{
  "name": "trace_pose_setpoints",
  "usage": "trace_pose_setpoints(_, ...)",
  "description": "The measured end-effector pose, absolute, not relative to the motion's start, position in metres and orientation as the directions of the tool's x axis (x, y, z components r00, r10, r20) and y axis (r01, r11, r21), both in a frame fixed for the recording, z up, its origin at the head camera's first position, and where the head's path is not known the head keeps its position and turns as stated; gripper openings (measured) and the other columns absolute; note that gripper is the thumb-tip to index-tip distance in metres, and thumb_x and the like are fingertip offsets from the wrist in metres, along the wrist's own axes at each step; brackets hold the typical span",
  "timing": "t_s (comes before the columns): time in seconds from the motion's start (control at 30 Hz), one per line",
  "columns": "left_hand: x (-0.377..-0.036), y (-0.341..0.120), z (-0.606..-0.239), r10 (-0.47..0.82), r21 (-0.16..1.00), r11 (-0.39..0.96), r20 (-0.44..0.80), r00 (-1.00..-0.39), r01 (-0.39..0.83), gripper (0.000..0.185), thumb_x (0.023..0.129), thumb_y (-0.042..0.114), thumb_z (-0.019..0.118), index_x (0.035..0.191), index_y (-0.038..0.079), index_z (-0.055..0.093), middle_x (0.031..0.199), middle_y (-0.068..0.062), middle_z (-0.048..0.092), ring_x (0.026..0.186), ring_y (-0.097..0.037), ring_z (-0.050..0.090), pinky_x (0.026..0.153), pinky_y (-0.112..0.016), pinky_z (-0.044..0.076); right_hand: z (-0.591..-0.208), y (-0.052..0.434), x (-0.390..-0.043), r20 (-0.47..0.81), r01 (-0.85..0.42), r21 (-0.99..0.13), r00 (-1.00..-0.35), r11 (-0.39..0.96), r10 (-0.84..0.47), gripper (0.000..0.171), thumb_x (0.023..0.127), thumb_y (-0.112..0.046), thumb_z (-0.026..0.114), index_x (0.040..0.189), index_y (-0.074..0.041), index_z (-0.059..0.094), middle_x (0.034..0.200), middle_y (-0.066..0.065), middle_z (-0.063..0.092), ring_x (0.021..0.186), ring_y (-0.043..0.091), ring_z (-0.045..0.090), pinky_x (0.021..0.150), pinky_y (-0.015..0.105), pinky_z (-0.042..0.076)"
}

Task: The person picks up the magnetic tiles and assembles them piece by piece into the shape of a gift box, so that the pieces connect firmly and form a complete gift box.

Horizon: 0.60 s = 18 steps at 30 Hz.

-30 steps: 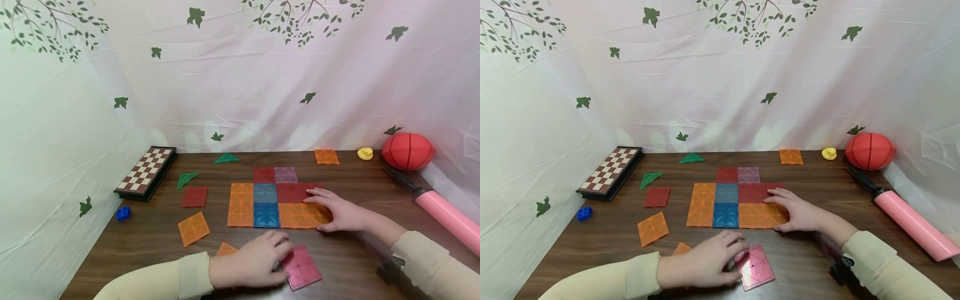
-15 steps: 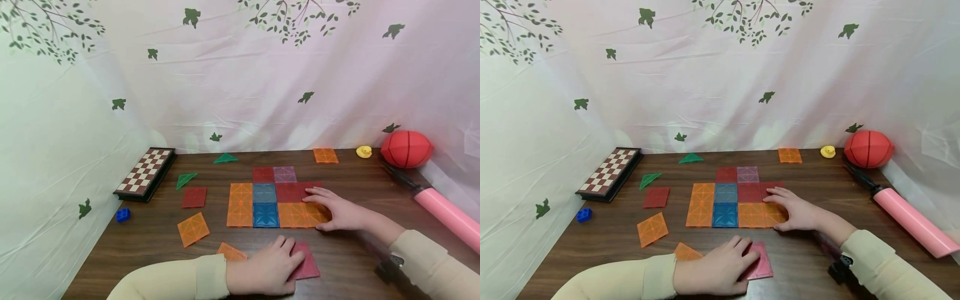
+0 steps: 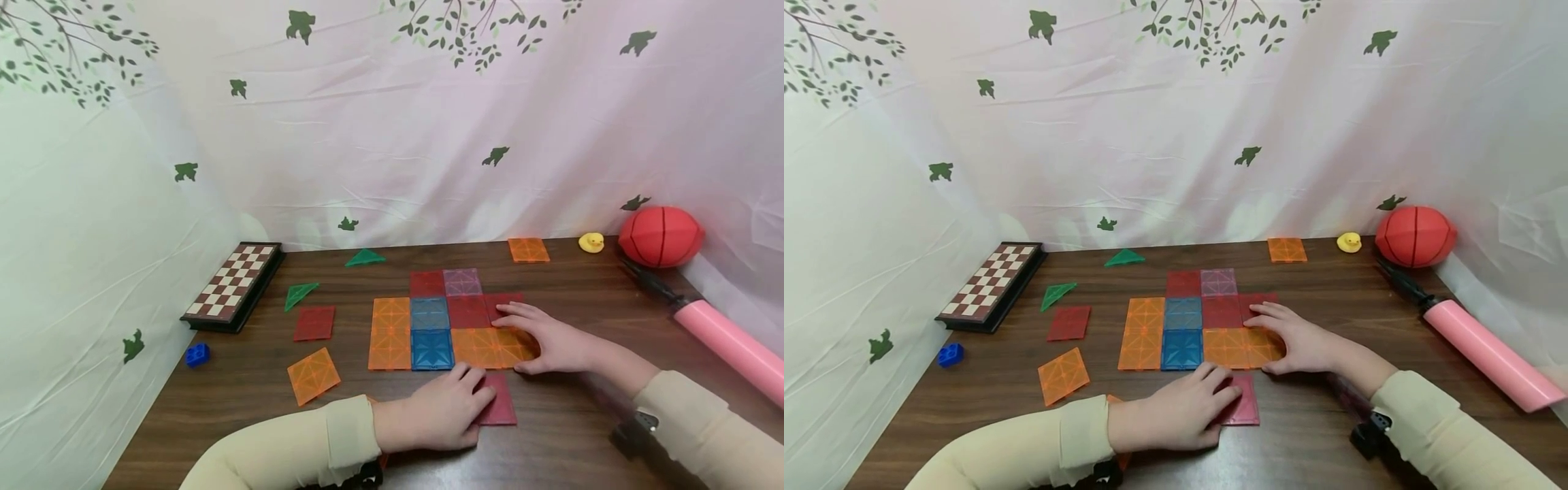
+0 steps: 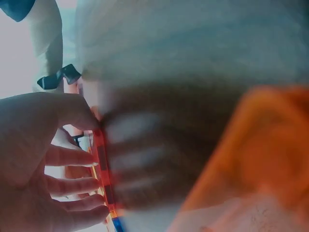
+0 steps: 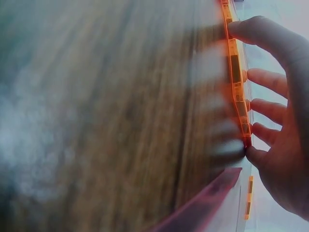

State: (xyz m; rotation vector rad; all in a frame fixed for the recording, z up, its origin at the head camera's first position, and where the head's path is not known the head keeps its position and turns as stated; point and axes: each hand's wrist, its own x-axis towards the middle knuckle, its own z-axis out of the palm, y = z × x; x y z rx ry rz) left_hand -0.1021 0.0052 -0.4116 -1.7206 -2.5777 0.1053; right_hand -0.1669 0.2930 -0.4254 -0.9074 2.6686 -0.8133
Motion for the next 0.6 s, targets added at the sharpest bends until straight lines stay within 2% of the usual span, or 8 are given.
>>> trace_pose_setpoints(0.2,-0.105,0.004,-0.411,0.92,-0.08,0.387,-0.027,-0.39,0.918,0.052,0.093,0.037,0.069,0.138,0.013,0.059,0.128,-0.002,0.054,0.109,-0.015,0.049,0.098,-0.024,0.043,-0.426,0.293,-0.167,-0.013,-0.504,-0.553,-0.791,0.663,-0.612,0.077,0.079,-0.038,0.085,0.146,-0.018,0.054,0.161,0.018,0.031,0.146,0.045,0.023,0.106,0.072,0.032)
trace_pose_setpoints(0.43,-0.115,-0.013,-0.401,0.917,0.138,0.398,-0.093,-0.388,0.907,0.055,0.098,0.033,0.066,0.148,0.014,0.052,0.147,-0.004,0.048,0.132,-0.017,0.044,0.108,-0.025,0.038,-0.425,0.294,-0.167,-0.024,-0.492,-0.565,-0.793,0.662,-0.609,0.076,0.08,-0.039,0.084,0.147,-0.02,0.053,0.162,0.017,0.029,0.146,0.045,0.022,0.103,0.072,0.035)
trace_pose_setpoints(0.6,-0.117,-0.051,-0.388,0.933,0.253,0.358,-0.066,-0.353,0.899,0.051,0.099,0.032,0.067,0.145,0.013,0.054,0.144,-0.001,0.052,0.13,-0.013,0.048,0.106,-0.023,0.04,-0.424,0.292,-0.166,-0.034,-0.488,-0.567,-0.791,0.664,-0.61,0.076,0.081,-0.041,0.083,0.148,-0.021,0.051,0.163,0.016,0.028,0.146,0.045,0.021,0.103,0.072,0.035)
